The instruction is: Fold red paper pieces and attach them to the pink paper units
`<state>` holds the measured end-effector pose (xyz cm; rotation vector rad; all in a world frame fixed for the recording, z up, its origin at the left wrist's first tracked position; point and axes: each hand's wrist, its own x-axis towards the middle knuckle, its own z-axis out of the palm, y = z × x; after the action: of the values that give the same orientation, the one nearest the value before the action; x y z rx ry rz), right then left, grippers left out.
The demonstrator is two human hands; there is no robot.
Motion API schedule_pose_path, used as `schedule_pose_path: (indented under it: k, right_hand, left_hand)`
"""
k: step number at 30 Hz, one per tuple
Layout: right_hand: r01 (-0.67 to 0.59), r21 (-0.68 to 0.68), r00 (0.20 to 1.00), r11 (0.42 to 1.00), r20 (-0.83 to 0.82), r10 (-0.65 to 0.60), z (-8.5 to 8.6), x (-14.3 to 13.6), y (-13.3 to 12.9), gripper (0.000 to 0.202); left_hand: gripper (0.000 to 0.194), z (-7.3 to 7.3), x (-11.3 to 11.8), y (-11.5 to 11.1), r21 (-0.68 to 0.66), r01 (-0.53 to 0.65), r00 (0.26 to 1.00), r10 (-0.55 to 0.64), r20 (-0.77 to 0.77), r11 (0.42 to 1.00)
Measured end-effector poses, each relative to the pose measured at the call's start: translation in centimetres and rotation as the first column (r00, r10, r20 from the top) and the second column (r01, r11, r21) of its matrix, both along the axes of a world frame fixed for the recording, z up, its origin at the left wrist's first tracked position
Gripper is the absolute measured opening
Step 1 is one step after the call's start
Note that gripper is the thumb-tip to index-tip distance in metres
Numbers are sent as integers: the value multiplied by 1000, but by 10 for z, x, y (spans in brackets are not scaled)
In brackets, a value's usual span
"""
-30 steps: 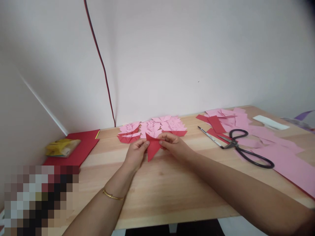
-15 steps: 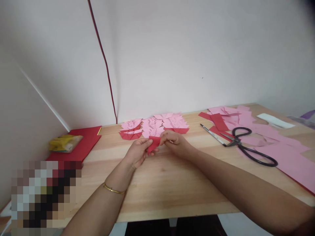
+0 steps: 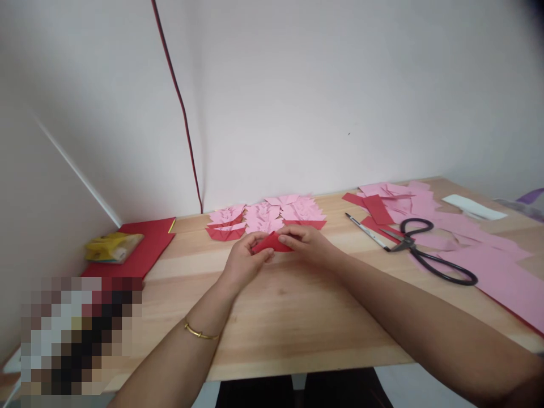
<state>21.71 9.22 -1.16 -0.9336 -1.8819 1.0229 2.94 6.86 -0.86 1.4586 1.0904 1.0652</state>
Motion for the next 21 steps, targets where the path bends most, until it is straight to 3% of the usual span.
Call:
schedule_pose_path:
  k: [4,8,16,21]
  right_hand:
    - [56,-42,997,998,-52,-59,1,-2,-2,24]
    - [85,-70,990,994,-104,-92,2,-5,-4,23]
    - [91,-112,984,989,-144,-107,0,-4,-2,26]
    - [33,-109,987,993,-153,-50,1,-4,-4,23]
  left_hand:
    - [42,0,6,-1,-29,-129,978,132,160,991]
    - [37,2,8,-2,55,-120,974,107,201,991]
    - [19,5,3,-4,99,-154,988,151,39,983]
    - [16,10,1,-6,157,-151,987,156,-23,976]
